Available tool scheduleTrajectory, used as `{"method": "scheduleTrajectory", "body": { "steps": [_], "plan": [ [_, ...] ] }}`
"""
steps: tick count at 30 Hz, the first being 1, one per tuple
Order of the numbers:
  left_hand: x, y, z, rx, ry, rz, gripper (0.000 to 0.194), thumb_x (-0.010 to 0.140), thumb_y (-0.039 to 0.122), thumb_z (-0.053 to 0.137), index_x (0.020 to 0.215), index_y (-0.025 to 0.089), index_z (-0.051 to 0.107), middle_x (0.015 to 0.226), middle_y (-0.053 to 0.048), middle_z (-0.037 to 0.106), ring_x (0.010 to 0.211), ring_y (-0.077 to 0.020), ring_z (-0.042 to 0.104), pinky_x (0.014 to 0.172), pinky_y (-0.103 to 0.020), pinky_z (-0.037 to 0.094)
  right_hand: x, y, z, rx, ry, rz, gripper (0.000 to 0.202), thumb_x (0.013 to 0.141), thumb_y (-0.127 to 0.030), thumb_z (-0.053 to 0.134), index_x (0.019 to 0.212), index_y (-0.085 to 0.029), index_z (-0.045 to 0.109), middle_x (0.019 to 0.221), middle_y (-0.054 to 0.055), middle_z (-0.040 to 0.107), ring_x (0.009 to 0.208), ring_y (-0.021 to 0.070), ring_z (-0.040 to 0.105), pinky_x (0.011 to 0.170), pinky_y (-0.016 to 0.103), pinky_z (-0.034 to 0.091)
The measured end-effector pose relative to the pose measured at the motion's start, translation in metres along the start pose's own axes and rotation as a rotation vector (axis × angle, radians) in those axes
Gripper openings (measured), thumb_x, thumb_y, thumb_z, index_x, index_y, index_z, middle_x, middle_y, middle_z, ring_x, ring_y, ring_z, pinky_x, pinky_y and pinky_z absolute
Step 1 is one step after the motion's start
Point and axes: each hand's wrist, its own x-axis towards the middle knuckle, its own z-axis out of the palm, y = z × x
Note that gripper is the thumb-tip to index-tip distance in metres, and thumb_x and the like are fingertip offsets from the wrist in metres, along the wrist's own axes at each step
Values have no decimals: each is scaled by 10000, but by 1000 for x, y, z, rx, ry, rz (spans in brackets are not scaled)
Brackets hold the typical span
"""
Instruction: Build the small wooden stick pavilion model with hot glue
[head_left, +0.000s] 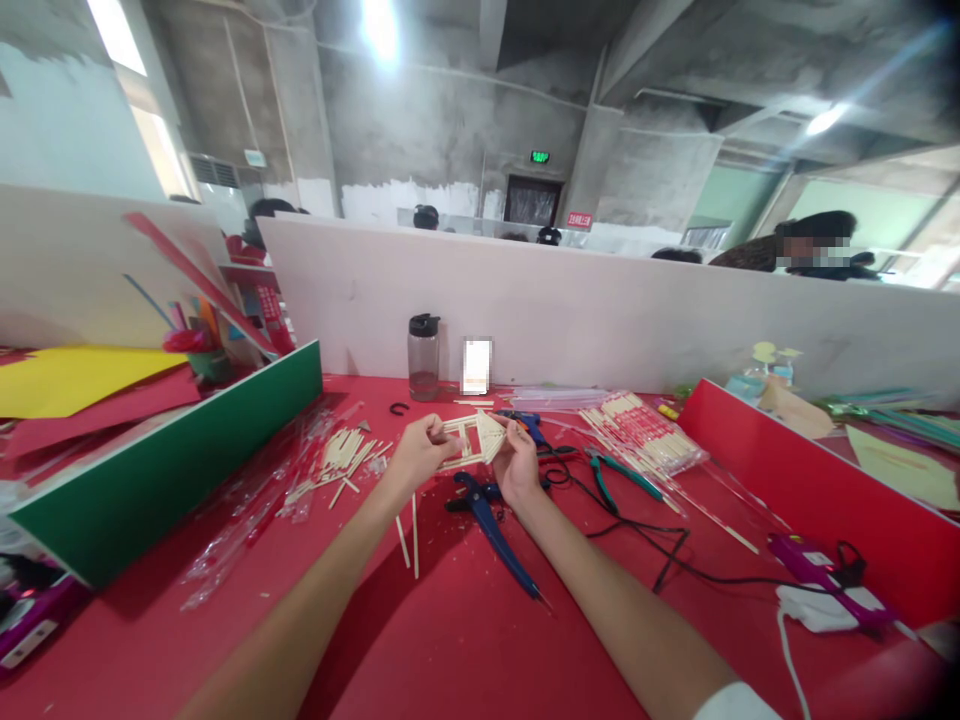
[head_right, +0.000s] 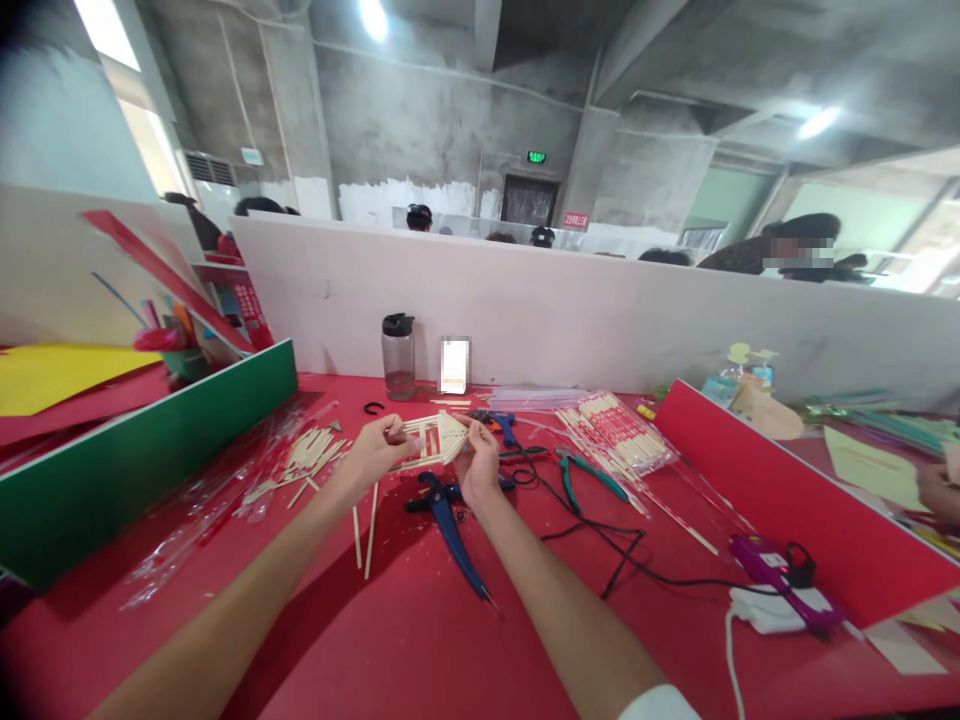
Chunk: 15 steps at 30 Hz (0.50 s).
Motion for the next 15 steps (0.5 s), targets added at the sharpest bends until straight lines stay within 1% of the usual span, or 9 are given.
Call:
{"method": "scheduleTrajectory", "body": {
  "steps": [5, 9, 12, 15],
  "plan": [
    [0, -3, 1, -5, -11, -15, 447, 660, 308, 688, 689, 232, 248, 558, 112, 287, 469, -50, 288, 462, -182, 247, 0, -1, 1, -13, 8, -9, 245, 811, -379, 691, 913, -161, 736, 872, 63, 752, 726, 183, 677, 722, 322, 537],
    [0, -5, 2, 21, -2, -6, 428, 669, 311, 675, 689, 233, 254, 554, 113, 313, 466, -56, 306, 458, -185, 255, 0, 0, 1, -13, 7, -7, 264, 814, -388, 687, 936, -158, 735, 903, 73, 754, 746, 189, 682, 736, 333, 540],
    [-1, -2, 2, 45, -6, -10, 410, 680, 312, 664, 694, 233, 262, 546, 113, 338, 466, -58, 316, 467, -188, 266, 0, 1, 0, 0, 12, -16, 261, 810, -380, 694, 941, -157, 734, 912, 73, 753, 748, 186, 682, 731, 326, 540],
    [-3, 3, 3, 63, -13, -21, 399, 679, 310, 657, 699, 233, 266, 530, 119, 334, 460, -59, 304, 470, -191, 266, -1, 0, 1, -2, 21, -22, 250, 810, -375, 696, 927, -158, 732, 901, 70, 751, 744, 182, 680, 728, 323, 538]
  ]
}}
